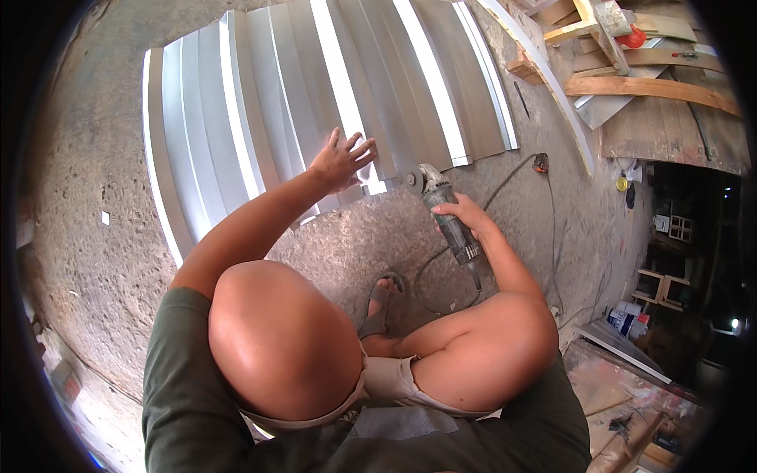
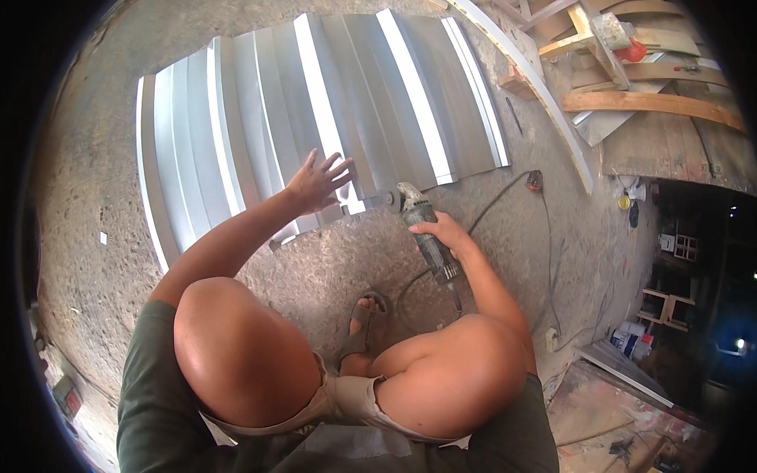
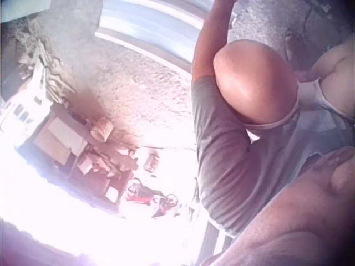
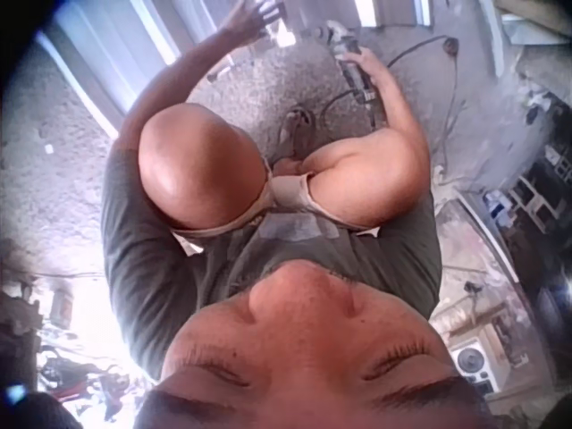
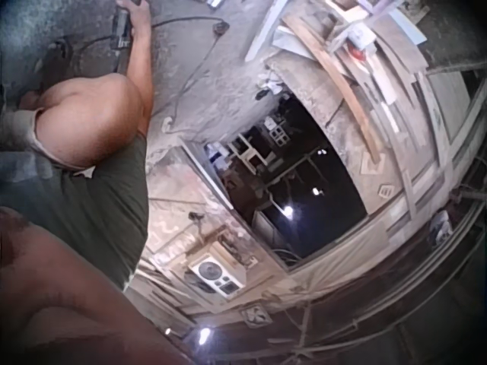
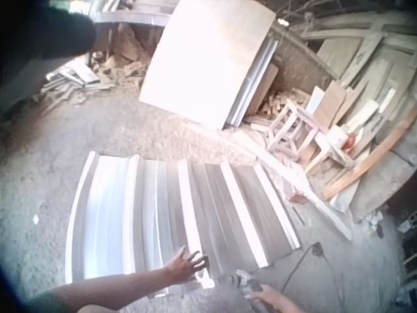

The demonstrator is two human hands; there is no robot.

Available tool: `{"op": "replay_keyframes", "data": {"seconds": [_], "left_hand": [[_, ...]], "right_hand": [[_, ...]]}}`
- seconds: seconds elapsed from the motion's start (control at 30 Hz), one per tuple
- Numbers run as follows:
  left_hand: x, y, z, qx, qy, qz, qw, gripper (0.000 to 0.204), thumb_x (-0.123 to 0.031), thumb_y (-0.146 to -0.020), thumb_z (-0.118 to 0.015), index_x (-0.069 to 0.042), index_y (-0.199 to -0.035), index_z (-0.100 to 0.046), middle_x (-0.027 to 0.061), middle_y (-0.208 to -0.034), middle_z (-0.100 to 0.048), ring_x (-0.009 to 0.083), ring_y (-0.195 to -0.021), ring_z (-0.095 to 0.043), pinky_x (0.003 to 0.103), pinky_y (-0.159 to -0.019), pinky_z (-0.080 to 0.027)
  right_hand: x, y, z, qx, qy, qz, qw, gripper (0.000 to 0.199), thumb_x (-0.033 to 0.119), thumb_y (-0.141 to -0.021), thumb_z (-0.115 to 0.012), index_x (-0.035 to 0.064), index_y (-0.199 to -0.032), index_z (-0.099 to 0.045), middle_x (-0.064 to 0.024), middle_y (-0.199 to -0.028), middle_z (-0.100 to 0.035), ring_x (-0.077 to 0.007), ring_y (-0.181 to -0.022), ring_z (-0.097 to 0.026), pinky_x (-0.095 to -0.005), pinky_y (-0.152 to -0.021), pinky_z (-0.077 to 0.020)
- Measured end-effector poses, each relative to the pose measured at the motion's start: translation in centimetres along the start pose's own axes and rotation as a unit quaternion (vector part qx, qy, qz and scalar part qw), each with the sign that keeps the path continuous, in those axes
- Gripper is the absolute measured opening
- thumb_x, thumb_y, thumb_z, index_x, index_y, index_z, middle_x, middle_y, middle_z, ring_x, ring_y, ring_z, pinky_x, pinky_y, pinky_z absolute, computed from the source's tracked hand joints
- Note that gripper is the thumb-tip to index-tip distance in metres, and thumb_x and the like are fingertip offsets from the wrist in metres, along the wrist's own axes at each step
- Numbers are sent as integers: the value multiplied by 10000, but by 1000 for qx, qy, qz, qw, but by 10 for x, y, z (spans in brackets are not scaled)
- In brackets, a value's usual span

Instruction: The person measures a corrugated metal sheet using a tape measure and a pencil, then cuts it along a marked line using an angle grinder.

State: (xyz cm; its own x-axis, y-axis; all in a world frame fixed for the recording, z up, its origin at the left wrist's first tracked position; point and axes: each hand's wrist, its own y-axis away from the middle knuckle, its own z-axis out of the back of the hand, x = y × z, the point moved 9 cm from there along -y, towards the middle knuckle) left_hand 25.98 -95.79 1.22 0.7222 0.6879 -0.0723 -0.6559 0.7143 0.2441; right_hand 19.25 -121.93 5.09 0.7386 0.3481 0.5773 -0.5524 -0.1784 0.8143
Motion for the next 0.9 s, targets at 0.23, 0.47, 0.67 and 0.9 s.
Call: {"op": "replay_keyframes", "data": {"seconds": [0.23,0.47,0.67,0.9], "left_hand": [[-4,-1,0,14,2,23,1000,810,-639,-980,-562,-243,-1640,-308,27,-1732,-197,279,-1575,-232,658,-1226,-285],[-7,1,-2,2,14,40,999,811,-638,-981,-563,-239,-1641,-310,19,-1736,-184,273,-1581,-216,652,-1214,-304],[-2,3,-7,8,22,43,999,809,-634,-989,-552,-237,-1646,-296,16,-1741,-173,264,-1590,-194,655,-1212,-307],[-5,-2,-11,-2,20,41,999,814,-628,-991,-547,-240,-1653,-275,12,-1747,-158,263,-1590,-191,654,-1212,-312]], "right_hand": [[3,-4,-1,-25,21,-7,999,507,230,-817,-827,-10,-1195,-590,-112,-904,-659,-220,-664,-706,-353,-568,-577],[-5,-4,1,-29,32,-36,998,515,236,-812,-831,-5,-1199,-593,-106,-923,-654,-225,-688,-712,-360,-594,-587],[-2,-10,-3,-22,35,-21,999,510,241,-812,-833,-4,-1195,-600,-101,-950,-651,-232,-688,-713,-364,-586,-584],[-3,-15,4,-32,50,-13,998,521,213,-819,-819,-12,-1241,-613,-109,-996,-687,-213,-756,-711,-346,-662,-590]]}}
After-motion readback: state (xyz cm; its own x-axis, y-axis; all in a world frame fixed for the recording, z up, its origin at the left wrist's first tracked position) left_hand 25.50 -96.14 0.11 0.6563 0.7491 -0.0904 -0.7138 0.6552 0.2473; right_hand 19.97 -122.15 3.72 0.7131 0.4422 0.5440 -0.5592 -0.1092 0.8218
